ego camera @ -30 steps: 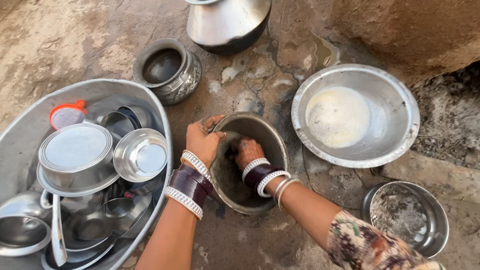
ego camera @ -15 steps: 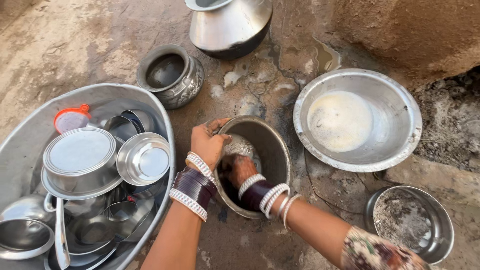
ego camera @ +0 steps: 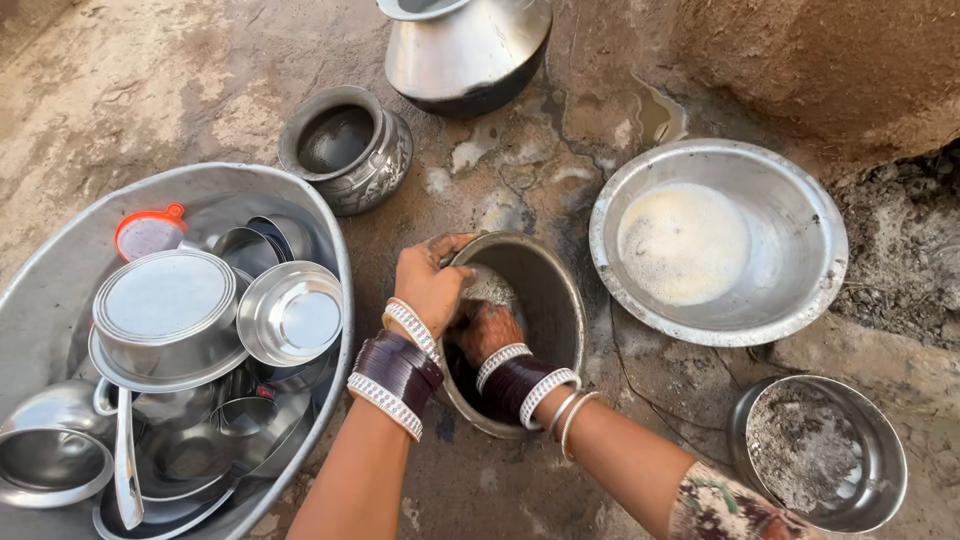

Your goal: The person cleans metal pots by scrubbing their inside and outside surfaces by hand and with a scrubber.

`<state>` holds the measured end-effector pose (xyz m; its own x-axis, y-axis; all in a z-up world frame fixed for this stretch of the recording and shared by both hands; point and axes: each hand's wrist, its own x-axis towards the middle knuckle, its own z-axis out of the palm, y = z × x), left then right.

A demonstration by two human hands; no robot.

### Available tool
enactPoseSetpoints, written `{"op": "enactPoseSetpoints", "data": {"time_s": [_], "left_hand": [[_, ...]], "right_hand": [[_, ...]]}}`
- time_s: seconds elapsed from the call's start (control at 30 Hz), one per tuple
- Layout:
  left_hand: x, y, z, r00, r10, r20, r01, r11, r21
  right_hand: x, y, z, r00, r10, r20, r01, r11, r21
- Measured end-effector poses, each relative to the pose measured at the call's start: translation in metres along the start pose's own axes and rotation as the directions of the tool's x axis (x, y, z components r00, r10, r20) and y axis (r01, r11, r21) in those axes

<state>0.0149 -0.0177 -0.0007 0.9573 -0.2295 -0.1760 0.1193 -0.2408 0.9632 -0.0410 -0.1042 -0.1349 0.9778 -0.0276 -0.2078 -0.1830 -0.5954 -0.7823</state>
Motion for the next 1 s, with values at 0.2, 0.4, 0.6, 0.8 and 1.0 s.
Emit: {"op": "enactPoseSetpoints", "data": {"time_s": [0.2, 0.4, 0.6, 0.8, 1.0], "left_hand": [[-0.001, -0.018, -0.010, 0.999, -0.020, -0.033, 0.015, 0.990, -0.141], [-0.009, -0.015, -0.003, 0.996, 0.085, 0.036, -0.083, 0.994, -0.065], [-0.005, -0.003, -0.013, 0.999, 0.029, 0.045, -0.027, 0.998, -0.053], [-0.011, 0.002, 0.000, 0.994, 0.038, 0.106, -0.027, 0.994, -0.107], [-0.008, 0.003, -0.007, 0.974, 0.131, 0.184, -0.136, 0.990, 0.019]], "right_hand": [[0.020, -0.005, -0.026, 0.968, 0.149, -0.201, -0.174, 0.978, -0.111], [0.004, 0.024, 0.026, 0.995, 0.051, 0.084, -0.048, 0.998, -0.031], [0.016, 0.045, -0.013, 0.951, -0.030, 0.308, 0.195, 0.830, -0.523], [0.030, 0.034, 0.026, 0.991, -0.100, 0.085, 0.122, 0.943, -0.311], [0.015, 0.061, -0.001, 0.835, -0.378, 0.399, 0.539, 0.706, -0.460]]}}
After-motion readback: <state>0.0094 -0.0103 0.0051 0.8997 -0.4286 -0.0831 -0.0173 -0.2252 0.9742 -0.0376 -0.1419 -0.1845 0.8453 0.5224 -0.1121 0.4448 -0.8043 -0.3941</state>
